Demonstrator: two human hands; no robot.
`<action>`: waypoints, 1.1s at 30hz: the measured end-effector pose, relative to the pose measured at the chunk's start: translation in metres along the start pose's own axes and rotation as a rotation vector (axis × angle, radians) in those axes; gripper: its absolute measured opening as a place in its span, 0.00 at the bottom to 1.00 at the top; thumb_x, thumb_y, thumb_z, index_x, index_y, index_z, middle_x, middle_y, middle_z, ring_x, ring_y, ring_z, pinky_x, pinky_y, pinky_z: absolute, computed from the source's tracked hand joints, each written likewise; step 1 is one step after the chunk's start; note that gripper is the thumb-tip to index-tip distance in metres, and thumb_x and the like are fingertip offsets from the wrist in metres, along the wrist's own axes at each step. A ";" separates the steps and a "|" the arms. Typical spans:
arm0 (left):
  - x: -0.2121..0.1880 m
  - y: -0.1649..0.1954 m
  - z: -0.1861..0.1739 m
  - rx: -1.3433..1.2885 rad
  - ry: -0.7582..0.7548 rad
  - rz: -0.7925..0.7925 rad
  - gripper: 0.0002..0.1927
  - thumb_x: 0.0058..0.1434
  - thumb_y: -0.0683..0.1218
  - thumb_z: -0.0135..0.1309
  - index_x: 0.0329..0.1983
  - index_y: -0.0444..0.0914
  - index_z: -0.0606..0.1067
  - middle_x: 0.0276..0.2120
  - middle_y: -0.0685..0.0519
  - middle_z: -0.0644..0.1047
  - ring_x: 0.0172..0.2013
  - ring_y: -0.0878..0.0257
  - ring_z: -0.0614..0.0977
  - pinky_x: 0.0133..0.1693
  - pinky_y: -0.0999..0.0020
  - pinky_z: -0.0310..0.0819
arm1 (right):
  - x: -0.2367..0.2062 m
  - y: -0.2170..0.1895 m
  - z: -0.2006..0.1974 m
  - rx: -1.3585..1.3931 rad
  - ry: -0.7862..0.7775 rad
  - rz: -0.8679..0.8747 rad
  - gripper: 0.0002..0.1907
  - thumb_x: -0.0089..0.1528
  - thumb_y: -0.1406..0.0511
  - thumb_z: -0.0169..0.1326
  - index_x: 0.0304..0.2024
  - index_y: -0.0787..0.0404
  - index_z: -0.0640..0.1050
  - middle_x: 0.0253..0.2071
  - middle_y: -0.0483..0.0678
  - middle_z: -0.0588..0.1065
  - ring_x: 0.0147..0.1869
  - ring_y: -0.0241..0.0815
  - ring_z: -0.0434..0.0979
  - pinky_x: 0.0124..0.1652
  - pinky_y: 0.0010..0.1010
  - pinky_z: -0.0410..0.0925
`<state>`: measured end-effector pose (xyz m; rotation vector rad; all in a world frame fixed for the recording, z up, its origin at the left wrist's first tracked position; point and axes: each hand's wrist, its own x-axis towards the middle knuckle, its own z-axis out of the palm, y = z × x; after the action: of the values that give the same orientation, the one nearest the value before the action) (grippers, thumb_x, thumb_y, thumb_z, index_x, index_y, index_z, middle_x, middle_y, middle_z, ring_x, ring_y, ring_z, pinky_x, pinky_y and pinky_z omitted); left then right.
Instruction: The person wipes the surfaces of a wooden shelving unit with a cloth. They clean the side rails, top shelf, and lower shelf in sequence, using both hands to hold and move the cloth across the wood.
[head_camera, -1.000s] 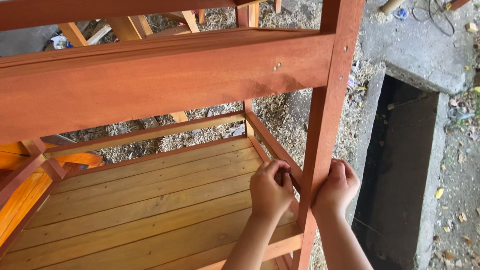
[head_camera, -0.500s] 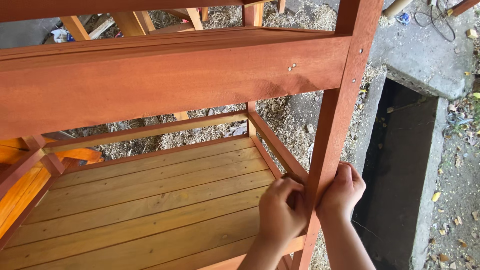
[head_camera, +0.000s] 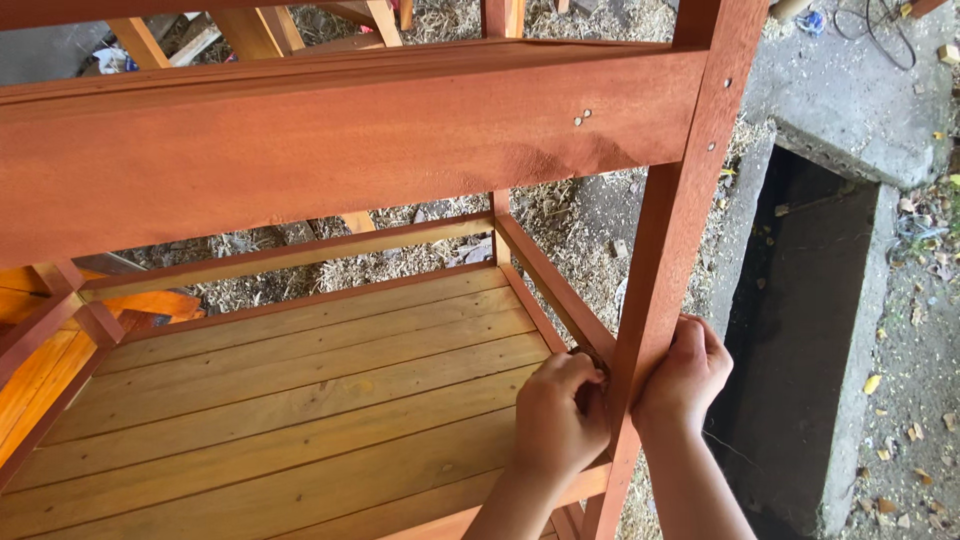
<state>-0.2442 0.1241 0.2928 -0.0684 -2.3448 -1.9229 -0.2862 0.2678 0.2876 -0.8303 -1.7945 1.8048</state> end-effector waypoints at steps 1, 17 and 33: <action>0.002 -0.001 0.001 0.002 0.017 0.012 0.05 0.54 0.34 0.54 0.30 0.37 0.75 0.29 0.46 0.78 0.30 0.48 0.82 0.31 0.57 0.75 | 0.000 0.000 0.000 0.003 0.010 -0.005 0.11 0.64 0.68 0.44 0.33 0.67 0.77 0.28 0.46 0.75 0.29 0.34 0.71 0.30 0.27 0.66; 0.019 0.001 -0.002 0.035 0.008 0.031 0.06 0.54 0.35 0.53 0.31 0.39 0.72 0.29 0.49 0.78 0.32 0.50 0.82 0.33 0.57 0.76 | 0.006 0.007 0.001 -0.029 0.036 -0.010 0.12 0.64 0.69 0.44 0.30 0.66 0.76 0.27 0.45 0.73 0.27 0.33 0.68 0.28 0.28 0.64; 0.054 -0.023 -0.001 0.041 -0.022 -0.336 0.03 0.55 0.38 0.56 0.31 0.38 0.75 0.27 0.47 0.82 0.30 0.53 0.85 0.33 0.61 0.77 | 0.000 -0.012 0.010 -0.054 0.054 -0.037 0.10 0.65 0.68 0.48 0.34 0.66 0.79 0.28 0.44 0.76 0.30 0.32 0.72 0.32 0.25 0.67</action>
<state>-0.3005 0.1163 0.2763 0.3310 -2.5435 -2.0163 -0.2939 0.2615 0.2994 -0.8523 -1.8191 1.7016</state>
